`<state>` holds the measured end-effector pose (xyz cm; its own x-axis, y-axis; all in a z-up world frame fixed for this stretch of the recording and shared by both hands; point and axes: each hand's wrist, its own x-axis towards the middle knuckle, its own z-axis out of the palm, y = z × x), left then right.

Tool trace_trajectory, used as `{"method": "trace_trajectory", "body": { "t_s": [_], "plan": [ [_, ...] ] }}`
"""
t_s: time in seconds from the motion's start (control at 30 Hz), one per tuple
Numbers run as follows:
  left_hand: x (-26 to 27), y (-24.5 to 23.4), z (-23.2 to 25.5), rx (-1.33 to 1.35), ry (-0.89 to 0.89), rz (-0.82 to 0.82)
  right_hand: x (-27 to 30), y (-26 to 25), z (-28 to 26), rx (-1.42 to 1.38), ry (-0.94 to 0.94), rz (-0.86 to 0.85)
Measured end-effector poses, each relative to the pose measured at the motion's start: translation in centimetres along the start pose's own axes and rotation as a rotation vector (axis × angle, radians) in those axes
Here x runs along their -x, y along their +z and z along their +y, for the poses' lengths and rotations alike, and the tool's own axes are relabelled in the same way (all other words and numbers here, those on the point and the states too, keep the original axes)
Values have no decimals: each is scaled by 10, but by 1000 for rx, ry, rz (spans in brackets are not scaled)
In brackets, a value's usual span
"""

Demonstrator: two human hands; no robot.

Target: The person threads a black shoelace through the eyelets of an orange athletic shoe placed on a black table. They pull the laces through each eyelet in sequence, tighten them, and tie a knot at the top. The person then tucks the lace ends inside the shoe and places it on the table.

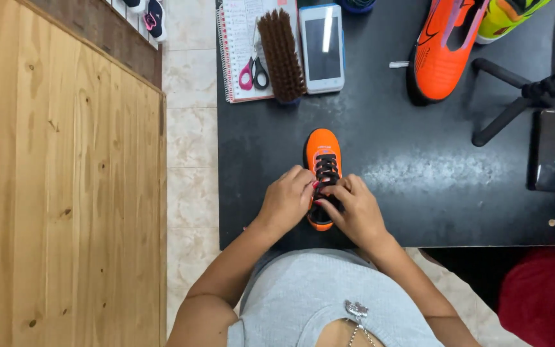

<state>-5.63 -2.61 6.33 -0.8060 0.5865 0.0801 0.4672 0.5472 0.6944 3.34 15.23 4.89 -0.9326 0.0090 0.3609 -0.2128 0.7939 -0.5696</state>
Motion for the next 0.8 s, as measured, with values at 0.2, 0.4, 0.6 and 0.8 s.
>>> {"method": "trace_trajectory", "body": {
  "t_s": [0.2, 0.4, 0.6, 0.8],
  "plan": [
    [-3, 43, -51, 948, -300, -216, -2, -5, -7, 1, 53, -36],
    [-5, 39, -50, 1095, -311, -262, -4, -8, -9, 45, 60, -71],
    [-3, 45, -61, 1194, -346, -284, -8, -13, -13, 66, 78, -131],
    [-9, 32, -53, 1173, -329, -321, -19, -24, -24, 94, 144, -226]
  ]
}}
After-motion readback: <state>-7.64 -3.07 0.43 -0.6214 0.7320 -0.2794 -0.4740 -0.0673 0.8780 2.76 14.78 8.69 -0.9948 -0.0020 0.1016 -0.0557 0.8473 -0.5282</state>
